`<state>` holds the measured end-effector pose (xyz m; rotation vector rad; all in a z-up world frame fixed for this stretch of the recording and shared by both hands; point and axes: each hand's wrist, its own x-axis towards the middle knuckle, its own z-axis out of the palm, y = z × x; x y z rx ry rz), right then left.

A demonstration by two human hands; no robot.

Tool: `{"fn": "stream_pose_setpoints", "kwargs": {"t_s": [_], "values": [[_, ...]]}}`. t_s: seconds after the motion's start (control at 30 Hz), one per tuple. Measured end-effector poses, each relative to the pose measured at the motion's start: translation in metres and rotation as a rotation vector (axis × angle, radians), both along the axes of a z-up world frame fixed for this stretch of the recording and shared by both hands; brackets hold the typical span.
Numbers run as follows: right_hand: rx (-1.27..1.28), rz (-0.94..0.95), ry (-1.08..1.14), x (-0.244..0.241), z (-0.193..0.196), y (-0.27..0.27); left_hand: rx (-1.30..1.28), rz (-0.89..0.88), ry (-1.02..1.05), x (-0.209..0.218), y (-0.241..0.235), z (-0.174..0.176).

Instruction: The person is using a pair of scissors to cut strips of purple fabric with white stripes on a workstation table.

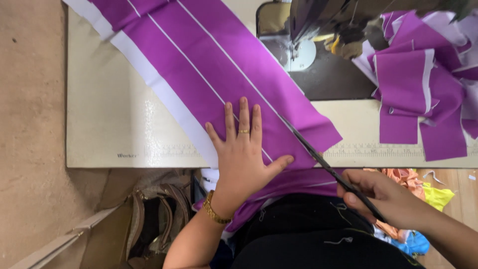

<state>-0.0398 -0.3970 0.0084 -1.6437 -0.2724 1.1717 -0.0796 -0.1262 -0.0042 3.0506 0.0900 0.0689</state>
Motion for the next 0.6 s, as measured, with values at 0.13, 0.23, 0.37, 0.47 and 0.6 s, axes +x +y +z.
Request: {"fn": "stream_pose_setpoints", "kwargs": {"t_s": [0.13, 0.23, 0.37, 0.47, 0.6], "values": [[-0.024, -0.015, -0.005, 0.000, -0.002, -0.002, 0.008, 0.000, -0.013, 0.001, 0.000, 0.001], [-0.041, -0.045, 0.047, -0.004, -0.005, -0.007, -0.022, 0.000, -0.017, 0.001, -0.001, 0.001], [-0.220, -0.040, 0.036, -0.003, 0.015, 0.004, 0.000, 0.002, -0.006, 0.000, -0.002, -0.002], [-0.192, -0.032, 0.080, -0.002, 0.009, -0.002, -0.010, 0.006, 0.004, 0.001, -0.001, 0.001], [0.024, -0.029, 0.112, 0.000, 0.000, -0.010, 0.012, 0.050, 0.035, 0.019, 0.013, 0.004]]}}
